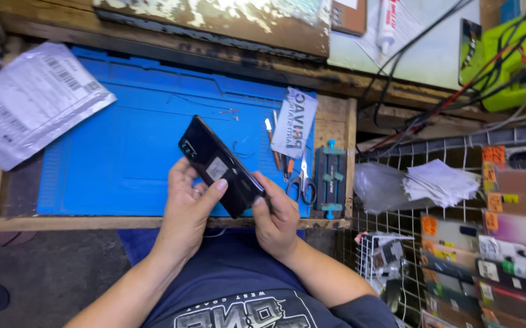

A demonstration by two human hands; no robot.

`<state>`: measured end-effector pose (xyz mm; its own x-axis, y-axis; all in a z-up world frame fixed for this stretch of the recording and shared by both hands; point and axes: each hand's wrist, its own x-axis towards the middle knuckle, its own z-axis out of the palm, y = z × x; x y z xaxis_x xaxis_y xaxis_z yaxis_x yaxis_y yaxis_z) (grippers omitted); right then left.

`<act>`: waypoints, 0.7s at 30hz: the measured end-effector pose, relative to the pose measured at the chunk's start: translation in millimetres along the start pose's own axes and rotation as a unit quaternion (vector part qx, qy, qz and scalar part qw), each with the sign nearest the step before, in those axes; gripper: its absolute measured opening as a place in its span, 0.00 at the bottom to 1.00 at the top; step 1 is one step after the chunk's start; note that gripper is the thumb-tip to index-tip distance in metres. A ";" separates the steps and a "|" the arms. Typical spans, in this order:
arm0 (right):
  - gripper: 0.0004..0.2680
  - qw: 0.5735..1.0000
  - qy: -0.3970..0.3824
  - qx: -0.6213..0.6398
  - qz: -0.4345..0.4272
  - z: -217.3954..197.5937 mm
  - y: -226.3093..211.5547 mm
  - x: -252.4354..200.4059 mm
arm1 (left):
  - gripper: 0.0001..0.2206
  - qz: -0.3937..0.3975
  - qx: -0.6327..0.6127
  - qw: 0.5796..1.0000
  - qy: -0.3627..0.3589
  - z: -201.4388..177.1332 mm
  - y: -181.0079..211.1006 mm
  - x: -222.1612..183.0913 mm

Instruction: The person uses a plastic card to pry open the back cover of a smartphone on a blue work mat. They then separate the back cover from the main body, revealing the internal components, and hold the two parts side by side.

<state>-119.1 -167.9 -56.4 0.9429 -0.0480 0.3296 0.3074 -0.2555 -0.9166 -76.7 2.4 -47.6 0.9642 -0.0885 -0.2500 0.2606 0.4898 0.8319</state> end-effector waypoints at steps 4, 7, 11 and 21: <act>0.12 0.999 0.015 0.010 0.032 2.0 -11.5 10.1 | 0.43 0.091 0.229 0.968 0.039 9.2 20.3 -7.4; 0.12 0.999 0.025 0.016 0.033 2.7 -13.7 13.1 | 0.41 0.333 0.513 0.791 -0.026 12.9 40.8 -19.2; 0.12 0.999 0.029 0.004 0.041 4.2 -19.2 12.7 | 0.33 0.321 0.510 0.787 -0.132 18.6 56.7 -15.2; 0.11 0.998 0.017 -0.053 -0.036 0.9 -24.8 22.2 | 0.26 0.354 0.566 0.731 -0.143 26.5 61.2 -14.8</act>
<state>-105.7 -161.7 -26.5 0.9131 -0.0584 0.4035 0.3575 -0.3608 -0.8614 -73.7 10.7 20.2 0.8055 -0.4175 0.4205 -0.5911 -0.5158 0.6201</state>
